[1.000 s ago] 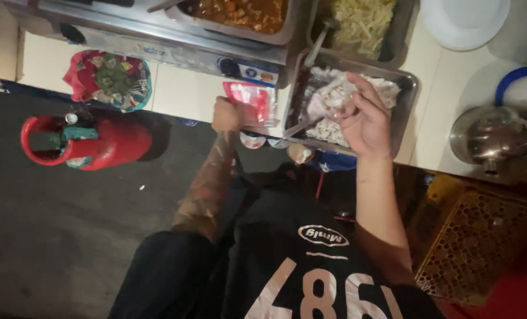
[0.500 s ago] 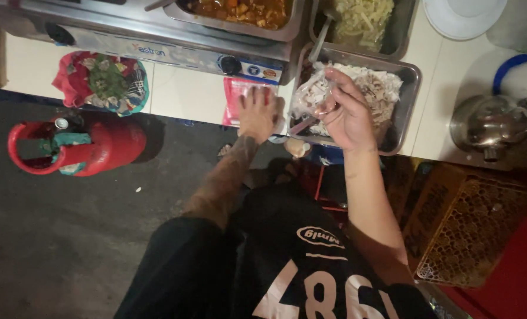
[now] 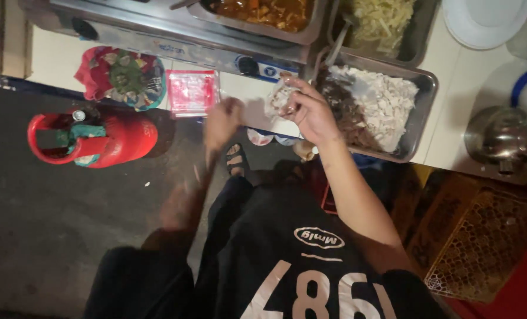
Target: Stirring ingredients in food trays and portioning shredded meat into small plastic bags
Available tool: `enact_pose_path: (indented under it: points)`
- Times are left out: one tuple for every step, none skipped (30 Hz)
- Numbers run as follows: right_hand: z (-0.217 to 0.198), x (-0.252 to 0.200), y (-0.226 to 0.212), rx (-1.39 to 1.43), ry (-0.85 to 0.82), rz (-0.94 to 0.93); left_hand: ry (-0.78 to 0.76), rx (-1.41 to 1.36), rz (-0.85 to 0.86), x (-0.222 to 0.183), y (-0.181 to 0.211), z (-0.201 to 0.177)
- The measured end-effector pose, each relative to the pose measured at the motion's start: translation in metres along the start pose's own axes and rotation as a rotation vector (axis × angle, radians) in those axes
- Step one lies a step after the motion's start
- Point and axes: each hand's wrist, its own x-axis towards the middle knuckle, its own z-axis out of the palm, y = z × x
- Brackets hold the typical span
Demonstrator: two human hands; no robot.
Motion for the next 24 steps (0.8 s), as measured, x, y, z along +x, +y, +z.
enact_pose_path:
  points:
    - [-0.003, 0.008, 0.01, 0.001, -0.005, 0.002, 0.005, 0.002, -0.002, -0.005, 0.003, 0.016]
    - [-0.005, 0.017, 0.019, -0.026, -0.016, 0.022, -0.047, -0.305, -0.136, -0.01, 0.005, 0.031]
    - [-0.009, 0.023, 0.029, -0.052, -0.025, 0.043, -0.1, -0.614, -0.268, -0.016, 0.008, 0.048]
    - [-0.006, 0.024, 0.034, -0.052, -0.028, 0.045, -0.097, -0.613, -0.27, -0.015, 0.007, 0.054]
    - [-0.003, 0.024, 0.037, -0.066, -0.016, 0.058, -0.064, -0.777, -0.348, -0.014, 0.008, 0.061]
    - [-0.001, 0.025, 0.039, -0.08, -0.003, 0.07, -0.03, -0.94, -0.426, -0.012, 0.009, 0.068]
    - [-0.009, 0.029, 0.047, -0.081, -0.004, 0.068, -0.03, -0.94, -0.423, -0.013, 0.011, 0.065]
    - [-0.017, 0.034, 0.054, -0.094, -0.008, 0.074, -0.023, -0.99, -0.427, -0.015, 0.014, 0.062]
    - [-0.026, 0.038, 0.061, -0.107, -0.009, 0.079, -0.02, -1.04, -0.431, -0.016, 0.016, 0.06]
    - [-0.024, 0.037, 0.061, -0.107, -0.008, 0.075, -0.023, -1.039, -0.427, -0.017, 0.025, 0.053]
    - [-0.022, 0.036, 0.06, -0.106, 0.032, 0.091, -0.003, -0.993, -0.409, -0.02, 0.034, 0.046]
    - [-0.021, 0.035, 0.06, -0.104, 0.072, 0.108, 0.016, -0.947, -0.391, -0.022, 0.042, 0.039]
    - [-0.01, 0.028, 0.054, -0.104, 0.074, 0.102, 0.012, -0.946, -0.387, -0.019, 0.04, 0.039]
    - [0.001, 0.022, 0.048, -0.124, 0.097, 0.105, 0.071, -0.862, -0.328, -0.015, 0.037, 0.038]
    - [0.012, 0.015, 0.042, -0.143, 0.119, 0.11, 0.13, -0.777, -0.27, -0.012, 0.035, 0.039]
    - [0.016, 0.01, 0.037, -0.143, 0.122, 0.105, 0.126, -0.777, -0.267, -0.012, 0.04, 0.033]
    - [0.022, 0.006, 0.034, -0.185, 0.147, 0.11, 0.203, -0.488, -0.155, -0.011, 0.043, 0.025]
    - [0.028, 0.001, 0.031, -0.228, 0.172, 0.114, 0.276, -0.197, -0.042, -0.011, 0.047, 0.017]
    - [0.027, -0.001, 0.029, -0.226, 0.171, 0.112, 0.277, -0.196, -0.04, -0.01, 0.053, 0.013]
    - [0.027, -0.002, 0.027, -0.276, 0.185, 0.124, 0.288, -0.149, -0.049, -0.01, 0.06, 0.009]
    - [0.027, -0.003, 0.025, -0.327, 0.199, 0.137, 0.299, -0.104, -0.058, -0.01, 0.066, 0.005]
    - [0.026, -0.002, 0.024, -0.327, 0.198, 0.135, 0.301, -0.103, -0.056, -0.009, 0.066, 0.004]
    - [0.025, -0.001, 0.023, -0.438, 0.22, 0.119, 0.297, -0.204, -0.048, -0.008, 0.065, 0.004]
    - [0.024, 0.0, 0.022, -0.548, 0.243, 0.102, 0.292, -0.305, -0.041, -0.007, 0.065, 0.004]
